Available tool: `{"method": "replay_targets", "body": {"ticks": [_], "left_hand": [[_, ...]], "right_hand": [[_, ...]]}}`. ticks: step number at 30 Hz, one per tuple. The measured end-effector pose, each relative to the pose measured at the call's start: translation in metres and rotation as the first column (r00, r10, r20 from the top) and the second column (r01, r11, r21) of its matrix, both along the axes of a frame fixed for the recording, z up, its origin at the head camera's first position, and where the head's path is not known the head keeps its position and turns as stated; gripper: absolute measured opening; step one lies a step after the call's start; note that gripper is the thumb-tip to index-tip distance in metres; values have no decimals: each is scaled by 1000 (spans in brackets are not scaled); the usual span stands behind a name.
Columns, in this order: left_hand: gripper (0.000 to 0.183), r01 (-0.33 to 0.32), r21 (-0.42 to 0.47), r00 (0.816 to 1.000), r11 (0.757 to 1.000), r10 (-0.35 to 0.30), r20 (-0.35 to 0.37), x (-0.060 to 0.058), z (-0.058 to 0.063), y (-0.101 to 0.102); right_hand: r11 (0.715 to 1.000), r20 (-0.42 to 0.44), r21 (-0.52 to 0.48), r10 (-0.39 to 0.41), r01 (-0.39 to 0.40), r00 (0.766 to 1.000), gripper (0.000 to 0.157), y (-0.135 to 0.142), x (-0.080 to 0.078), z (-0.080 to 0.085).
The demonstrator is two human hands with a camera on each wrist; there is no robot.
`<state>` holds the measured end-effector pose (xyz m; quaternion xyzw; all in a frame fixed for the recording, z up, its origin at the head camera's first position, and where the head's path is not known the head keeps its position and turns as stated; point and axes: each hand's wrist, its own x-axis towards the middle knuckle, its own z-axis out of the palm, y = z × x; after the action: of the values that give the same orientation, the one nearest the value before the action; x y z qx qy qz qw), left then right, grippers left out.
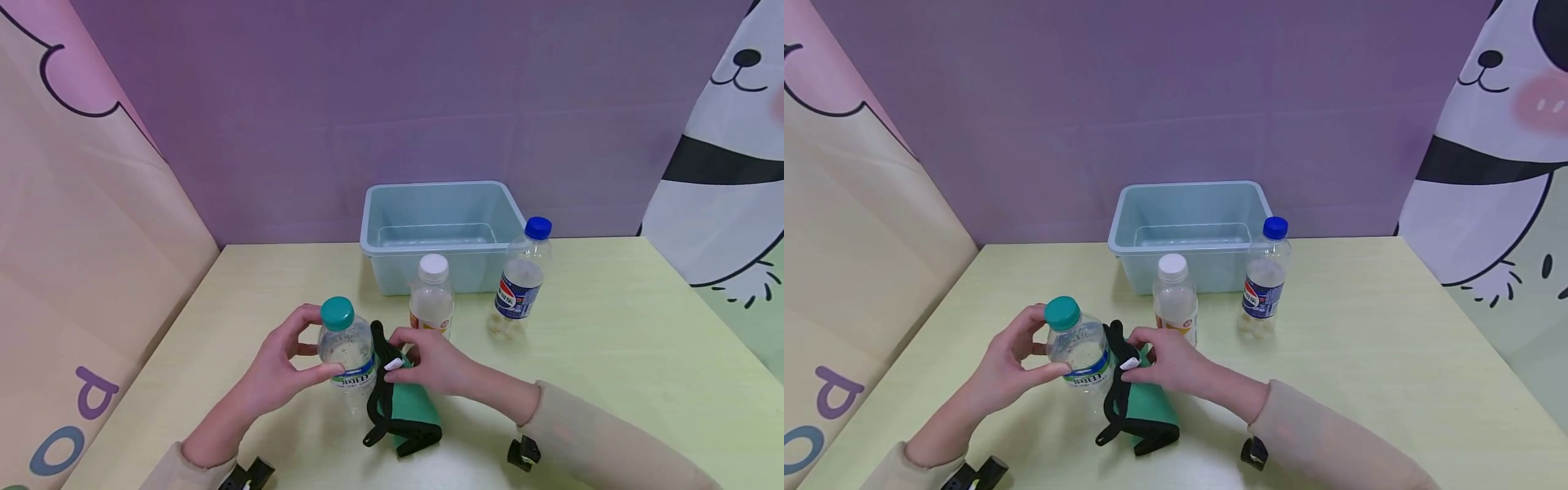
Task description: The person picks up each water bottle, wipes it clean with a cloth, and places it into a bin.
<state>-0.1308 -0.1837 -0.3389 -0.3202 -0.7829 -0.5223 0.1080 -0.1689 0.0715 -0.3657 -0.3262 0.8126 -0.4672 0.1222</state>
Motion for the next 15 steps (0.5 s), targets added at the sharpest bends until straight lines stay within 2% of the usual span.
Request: {"method": "replay_targets", "body": {"ticks": [3,7,12,15], "left_hand": [[58,-11,-9,1000,1000,11,6,1,0,0],[59,-28,-20,1000,999,28,1,1,1,0],[60,-41,-32,999,999,41,-4,2,1,0],[60,-54,-51,999,997,54,2,3,1,1]], "right_hand": [[998,-14,67,13,-12,1000,28,-1,-3,-9],[995,-20,97,15,-13,1000,28,-2,-4,-14],[996,13,84,-10,9,1000,29,1,-3,-9],[999,15,43,-10,9,1000,28,6,-2,-5]]}}
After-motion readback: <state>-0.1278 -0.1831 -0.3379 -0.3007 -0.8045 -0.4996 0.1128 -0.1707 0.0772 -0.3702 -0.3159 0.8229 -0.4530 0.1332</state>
